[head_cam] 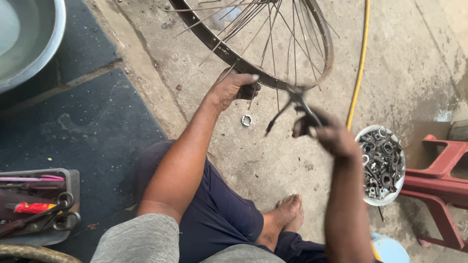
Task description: The person uses pliers to adjust and tighten the spokes of a bicycle wheel. They rotate the wheel to access different sections and continue working on the spokes throughout the clip.
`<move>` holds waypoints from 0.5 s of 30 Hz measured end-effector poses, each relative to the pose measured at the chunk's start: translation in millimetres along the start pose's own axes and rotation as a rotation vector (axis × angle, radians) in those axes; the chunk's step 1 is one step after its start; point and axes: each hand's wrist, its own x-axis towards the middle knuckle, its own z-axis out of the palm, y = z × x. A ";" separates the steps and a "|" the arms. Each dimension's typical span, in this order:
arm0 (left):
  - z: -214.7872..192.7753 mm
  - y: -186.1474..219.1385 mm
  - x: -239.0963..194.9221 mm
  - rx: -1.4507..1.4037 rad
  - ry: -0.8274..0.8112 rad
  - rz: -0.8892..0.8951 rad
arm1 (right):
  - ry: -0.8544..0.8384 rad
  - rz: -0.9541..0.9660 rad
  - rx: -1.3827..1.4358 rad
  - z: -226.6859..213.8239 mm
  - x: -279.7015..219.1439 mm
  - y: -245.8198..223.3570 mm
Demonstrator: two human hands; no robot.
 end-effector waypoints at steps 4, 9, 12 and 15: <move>-0.7 -5.2 -2.0 -0.058 0.007 -0.019 | -0.026 -0.330 0.622 10.6 -26.2 74.4; -0.8 -1.9 -1.1 -0.076 0.011 0.040 | 0.077 -0.520 0.872 17.3 -24.0 95.3; 0.3 -0.5 -3.9 -0.081 -0.025 0.036 | 0.147 -0.605 0.870 6.9 -31.5 90.8; 4.9 3.0 -7.0 -0.061 -0.046 0.111 | 0.102 -0.638 0.925 -4.8 -39.6 90.8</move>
